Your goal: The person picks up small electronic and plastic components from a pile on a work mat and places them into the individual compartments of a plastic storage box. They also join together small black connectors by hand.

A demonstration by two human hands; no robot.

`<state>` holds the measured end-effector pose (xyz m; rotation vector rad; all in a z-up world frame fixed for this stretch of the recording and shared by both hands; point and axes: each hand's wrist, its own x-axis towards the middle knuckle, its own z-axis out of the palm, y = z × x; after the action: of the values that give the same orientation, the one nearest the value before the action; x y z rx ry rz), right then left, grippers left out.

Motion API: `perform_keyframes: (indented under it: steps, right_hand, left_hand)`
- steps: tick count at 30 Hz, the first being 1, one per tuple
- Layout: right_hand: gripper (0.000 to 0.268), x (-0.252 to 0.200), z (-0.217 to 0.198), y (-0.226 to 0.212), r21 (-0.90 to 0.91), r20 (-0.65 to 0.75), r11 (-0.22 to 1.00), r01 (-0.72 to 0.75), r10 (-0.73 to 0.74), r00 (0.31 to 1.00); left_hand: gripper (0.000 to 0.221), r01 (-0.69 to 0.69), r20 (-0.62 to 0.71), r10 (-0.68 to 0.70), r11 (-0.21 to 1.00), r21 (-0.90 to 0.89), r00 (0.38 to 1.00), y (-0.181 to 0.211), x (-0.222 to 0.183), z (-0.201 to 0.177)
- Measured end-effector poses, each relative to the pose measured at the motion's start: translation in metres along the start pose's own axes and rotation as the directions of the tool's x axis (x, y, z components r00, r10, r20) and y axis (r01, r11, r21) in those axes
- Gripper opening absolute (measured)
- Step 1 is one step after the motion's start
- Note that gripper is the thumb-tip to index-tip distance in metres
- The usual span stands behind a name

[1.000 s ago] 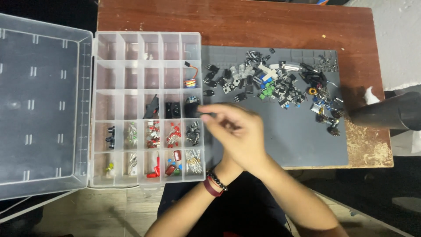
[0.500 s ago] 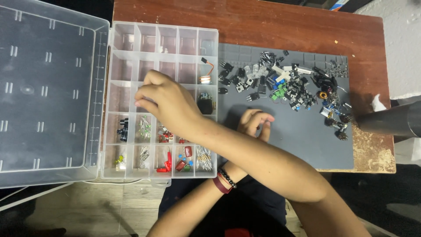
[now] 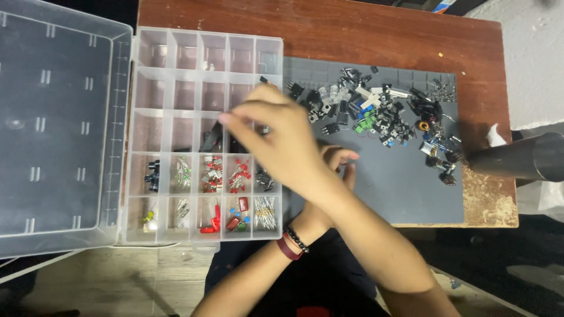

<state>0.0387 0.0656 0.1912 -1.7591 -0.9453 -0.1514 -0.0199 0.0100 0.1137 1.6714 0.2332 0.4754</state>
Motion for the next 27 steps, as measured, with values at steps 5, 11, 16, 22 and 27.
perform_keyframes:
  steps: [5,11,16,22,27]
  right_hand:
    - [0.013,-0.04,-0.083,0.009,-0.072,-0.169,0.98,-0.186,0.172,0.971]
    - [0.023,-0.113,-0.13,0.049,-0.165,-0.389,0.865,-0.474,0.384,0.837]
    - [0.015,-0.156,-0.16,0.076,-0.422,-0.535,0.682,-0.598,0.345,0.771]
    - [0.026,-0.139,-0.182,0.073,-0.766,-0.444,0.439,-0.469,0.165,0.881]
    - [0.021,-0.131,-0.19,0.074,-0.858,-0.353,0.292,-0.423,0.263,0.898]
  left_hand:
    - [0.016,-0.049,0.078,0.055,0.996,-0.075,0.995,-0.005,0.001,-0.009]
    - [0.022,-0.06,0.097,0.075,0.987,-0.147,0.992,-0.004,0.0,-0.008]
    - [0.023,-0.045,0.099,0.059,0.99,-0.135,0.993,-0.008,0.0,-0.007]
    - [0.023,-0.052,0.106,0.065,0.992,-0.115,0.992,-0.006,0.0,-0.005]
    - [0.021,-0.063,0.087,0.075,0.989,-0.137,0.993,-0.003,0.001,-0.006]
